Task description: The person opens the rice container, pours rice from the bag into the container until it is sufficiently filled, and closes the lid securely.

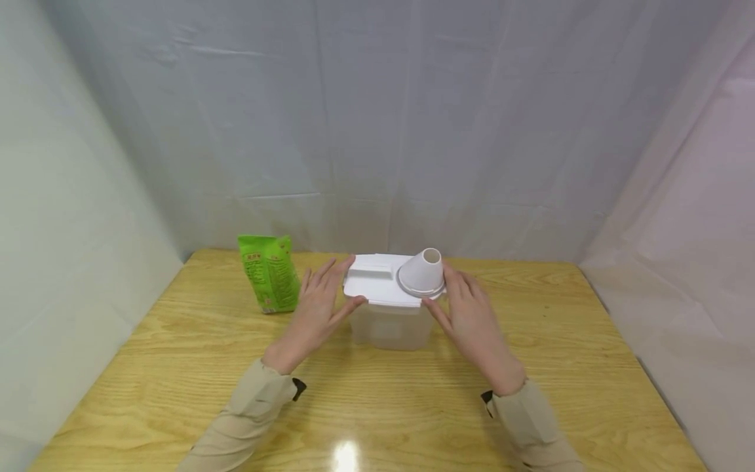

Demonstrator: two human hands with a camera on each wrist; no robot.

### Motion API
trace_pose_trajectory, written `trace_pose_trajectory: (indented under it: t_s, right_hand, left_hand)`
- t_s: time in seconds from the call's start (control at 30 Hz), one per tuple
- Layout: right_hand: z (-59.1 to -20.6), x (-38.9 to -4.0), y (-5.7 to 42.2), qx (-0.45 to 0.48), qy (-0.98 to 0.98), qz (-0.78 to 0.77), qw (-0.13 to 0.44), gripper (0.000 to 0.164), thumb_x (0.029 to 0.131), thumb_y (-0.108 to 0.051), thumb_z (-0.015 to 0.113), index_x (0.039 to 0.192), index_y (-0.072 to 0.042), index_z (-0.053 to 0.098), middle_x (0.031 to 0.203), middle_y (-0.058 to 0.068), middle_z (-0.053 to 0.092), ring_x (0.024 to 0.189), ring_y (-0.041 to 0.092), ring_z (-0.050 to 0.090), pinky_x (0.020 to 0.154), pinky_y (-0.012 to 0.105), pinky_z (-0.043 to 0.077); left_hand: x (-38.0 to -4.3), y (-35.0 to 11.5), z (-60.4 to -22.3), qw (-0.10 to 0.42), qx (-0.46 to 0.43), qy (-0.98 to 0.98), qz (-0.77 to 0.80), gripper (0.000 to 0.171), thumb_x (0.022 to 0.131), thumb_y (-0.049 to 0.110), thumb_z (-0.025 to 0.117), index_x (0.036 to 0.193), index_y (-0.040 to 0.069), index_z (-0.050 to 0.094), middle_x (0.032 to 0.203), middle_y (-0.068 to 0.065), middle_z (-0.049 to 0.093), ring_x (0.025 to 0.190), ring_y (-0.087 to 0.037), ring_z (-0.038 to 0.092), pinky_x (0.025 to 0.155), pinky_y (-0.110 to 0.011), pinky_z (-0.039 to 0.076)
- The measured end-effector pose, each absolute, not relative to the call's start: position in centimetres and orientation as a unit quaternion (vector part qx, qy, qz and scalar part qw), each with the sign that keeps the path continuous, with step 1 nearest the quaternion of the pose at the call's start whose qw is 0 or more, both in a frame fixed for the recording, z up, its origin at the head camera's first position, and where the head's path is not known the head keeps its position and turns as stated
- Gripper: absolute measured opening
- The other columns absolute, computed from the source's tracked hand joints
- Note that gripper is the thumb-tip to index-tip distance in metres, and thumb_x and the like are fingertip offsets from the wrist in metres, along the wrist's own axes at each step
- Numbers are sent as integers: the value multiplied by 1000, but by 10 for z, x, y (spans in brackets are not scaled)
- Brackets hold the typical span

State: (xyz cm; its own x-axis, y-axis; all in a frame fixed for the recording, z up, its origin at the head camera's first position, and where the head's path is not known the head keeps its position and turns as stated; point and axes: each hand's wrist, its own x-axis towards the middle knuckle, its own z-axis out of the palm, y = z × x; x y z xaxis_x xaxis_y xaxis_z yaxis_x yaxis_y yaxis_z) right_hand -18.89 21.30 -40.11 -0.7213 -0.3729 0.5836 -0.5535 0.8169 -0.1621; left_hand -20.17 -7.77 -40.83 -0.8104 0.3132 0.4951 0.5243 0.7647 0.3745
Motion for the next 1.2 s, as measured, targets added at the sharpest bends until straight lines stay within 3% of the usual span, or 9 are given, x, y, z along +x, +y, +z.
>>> trace_pose_trajectory:
  t_s: [0.2,0.83,1.2]
  right_hand:
    - [-402,-191,209,259,-910,163,281,81,105,-59,35,147,10,39,134,28,57,122,50,53,108,60,41]
    - [-404,-192,201,256,-909,178,275,83,104,-61,35,148,9,39,136,28,56,124,50,51,109,60,40]
    - [-400,-187,206,251,-909,186,276,83,102,-62,35,144,9,44,133,28,59,124,49,52,106,60,43]
  left_hand:
    - [-201,-82,-409,203,-226,-916,-264,86,95,75,25,160,18,27,157,-9,44,148,-39,32,119,-68,10]
    - [-199,-91,-411,204,-223,-908,-290,86,94,75,27,159,18,30,155,-11,46,149,-38,31,121,-66,6]
    - [-197,-90,-408,256,-232,-895,-283,85,92,76,32,153,17,42,149,-13,54,141,-40,43,117,-71,16]
